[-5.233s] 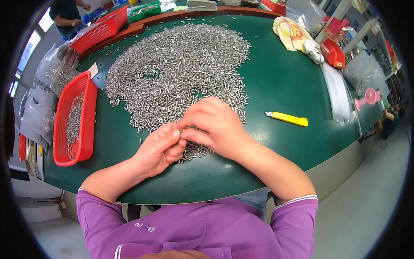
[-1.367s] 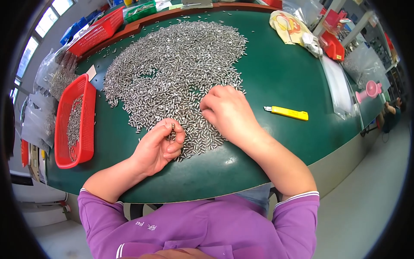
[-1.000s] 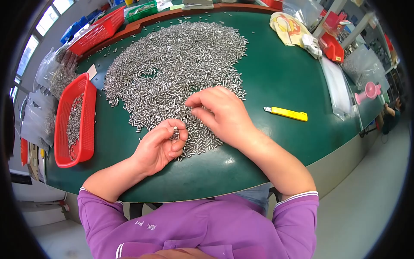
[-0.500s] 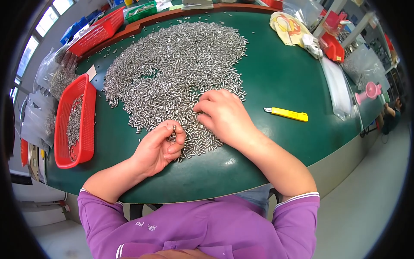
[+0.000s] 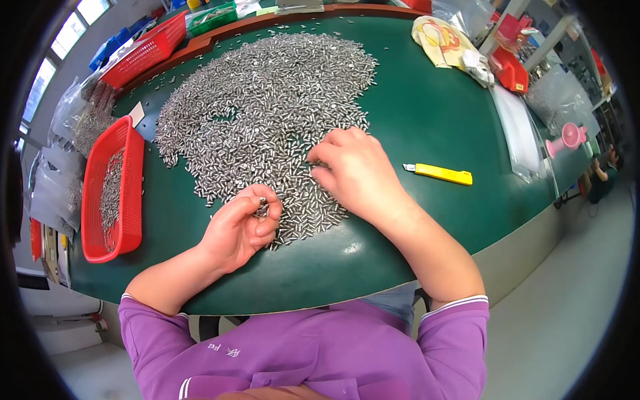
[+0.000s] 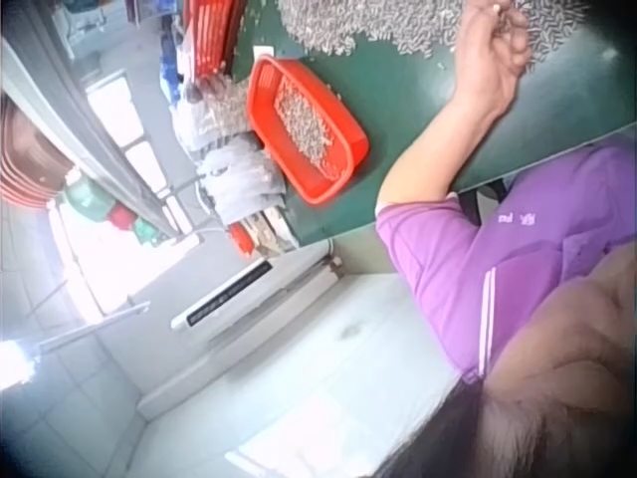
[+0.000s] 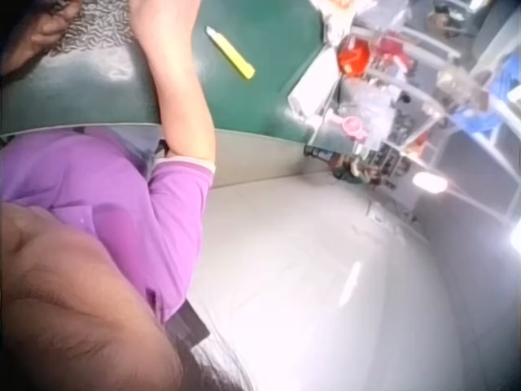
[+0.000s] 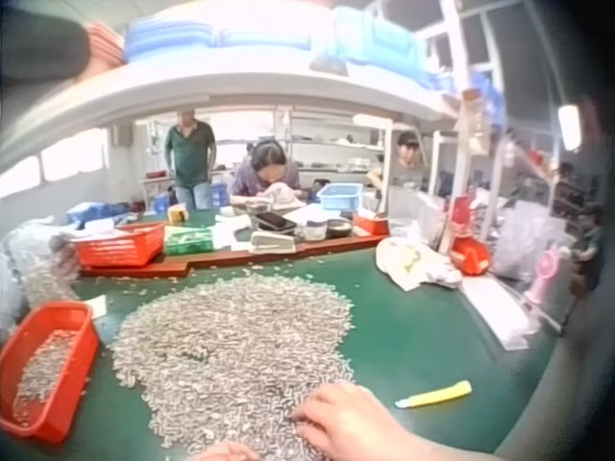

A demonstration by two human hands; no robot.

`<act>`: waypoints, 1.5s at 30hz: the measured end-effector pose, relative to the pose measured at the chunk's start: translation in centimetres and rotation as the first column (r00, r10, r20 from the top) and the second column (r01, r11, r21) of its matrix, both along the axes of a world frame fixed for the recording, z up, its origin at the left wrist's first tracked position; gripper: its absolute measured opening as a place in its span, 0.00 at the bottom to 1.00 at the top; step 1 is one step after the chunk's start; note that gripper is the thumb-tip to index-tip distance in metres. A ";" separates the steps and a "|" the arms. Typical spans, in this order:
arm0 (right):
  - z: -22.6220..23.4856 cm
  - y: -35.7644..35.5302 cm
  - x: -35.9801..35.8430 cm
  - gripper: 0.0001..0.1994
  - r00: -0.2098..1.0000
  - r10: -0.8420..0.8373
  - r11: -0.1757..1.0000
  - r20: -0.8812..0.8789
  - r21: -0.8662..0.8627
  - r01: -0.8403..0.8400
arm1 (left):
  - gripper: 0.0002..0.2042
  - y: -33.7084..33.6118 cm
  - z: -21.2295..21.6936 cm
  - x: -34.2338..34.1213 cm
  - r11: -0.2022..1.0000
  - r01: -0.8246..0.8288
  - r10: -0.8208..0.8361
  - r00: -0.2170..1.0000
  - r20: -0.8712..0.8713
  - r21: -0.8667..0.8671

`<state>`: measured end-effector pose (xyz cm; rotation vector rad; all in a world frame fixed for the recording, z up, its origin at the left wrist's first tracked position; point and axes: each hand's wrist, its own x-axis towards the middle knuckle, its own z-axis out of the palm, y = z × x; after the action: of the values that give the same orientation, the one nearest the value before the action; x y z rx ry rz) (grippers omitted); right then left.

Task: Sorting through a large pile of small metal pins on a workbench and placing them into a tray.

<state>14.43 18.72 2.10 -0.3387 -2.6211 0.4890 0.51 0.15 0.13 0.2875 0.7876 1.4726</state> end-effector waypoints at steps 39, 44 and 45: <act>0.4 -2.6 -0.8 0.07 0.923 0.309 0.802 -0.230 -0.459 -0.383 | 0.05 0.2 0.5 0.7 1.000 -0.008 0.009 0.998 -0.066 0.017; 0.2 -2.7 -0.9 0.08 0.942 0.259 0.805 -0.214 -0.491 -0.333 | 0.05 0.2 0.3 0.5 1.000 -0.004 0.007 0.992 -0.128 0.022; -0.2 -2.3 -1.0 0.09 0.951 0.202 0.896 -0.232 -0.349 -0.276 | 0.05 0.3 0.2 0.5 1.000 -0.011 0.013 0.994 -0.109 0.015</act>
<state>13.43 16.39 1.95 -0.0761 -2.3807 1.0648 1.01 0.48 0.35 0.3775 0.8678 1.4837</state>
